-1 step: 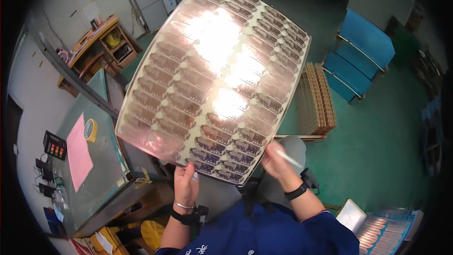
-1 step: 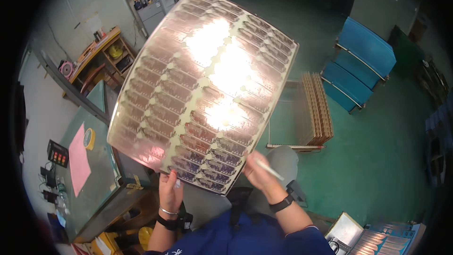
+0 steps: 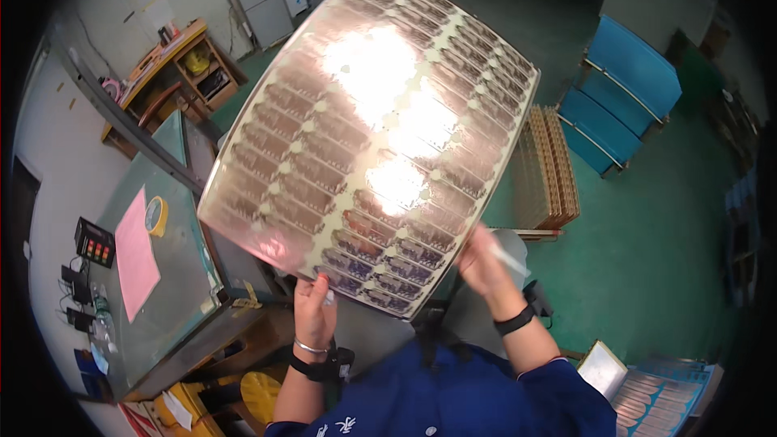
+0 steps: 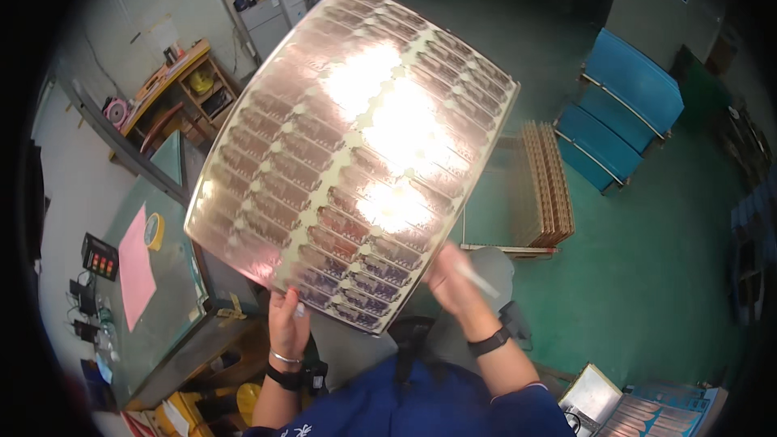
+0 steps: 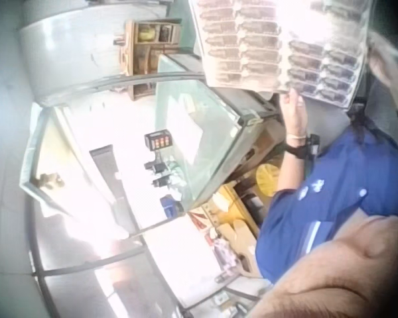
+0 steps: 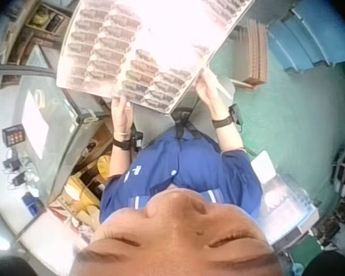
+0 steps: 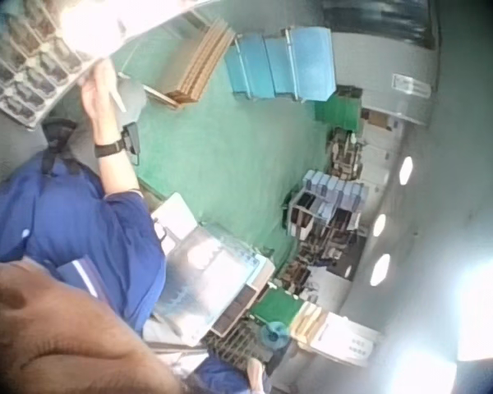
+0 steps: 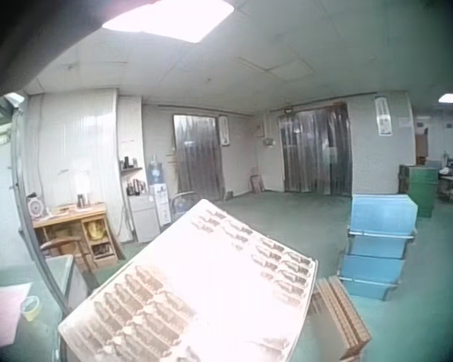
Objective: Inspect and mark specific components on a metal sheet using a magnifying lens and pen.
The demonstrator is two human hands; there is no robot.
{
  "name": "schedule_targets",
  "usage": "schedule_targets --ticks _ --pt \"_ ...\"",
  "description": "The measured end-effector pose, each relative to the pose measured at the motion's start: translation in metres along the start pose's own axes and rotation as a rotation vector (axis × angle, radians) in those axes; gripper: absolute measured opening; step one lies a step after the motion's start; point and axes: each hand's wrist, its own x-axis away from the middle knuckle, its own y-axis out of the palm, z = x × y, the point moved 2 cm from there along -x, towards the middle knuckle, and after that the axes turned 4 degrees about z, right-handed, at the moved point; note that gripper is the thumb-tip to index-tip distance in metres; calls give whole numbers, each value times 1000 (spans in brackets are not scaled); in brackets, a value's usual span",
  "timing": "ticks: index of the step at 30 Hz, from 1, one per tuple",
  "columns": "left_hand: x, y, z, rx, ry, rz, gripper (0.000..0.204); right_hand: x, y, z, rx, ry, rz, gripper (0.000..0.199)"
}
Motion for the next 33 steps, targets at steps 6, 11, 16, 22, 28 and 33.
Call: schedule_targets --ticks 6,11,16,22,28,33 --pt "-3 -48 12 73 21 85 30 -46 -63 -130 9 -508 258 37" --pt "-6 -65 7 130 -18 175 34 -2 -76 -174 163 -508 450 47" --pt "-7 -70 8 -41 -13 114 39 27 -103 -201 732 -261 323 46" --pt "2 -58 2 -89 -90 44 42 25 -62 -205 1005 -201 361 34" --pt "9 -58 5 -160 -83 29 39 17 -76 -195 877 -158 404 33" --pt "7 -52 15 -196 -76 53 38 10 -74 -197 844 -249 517 29"
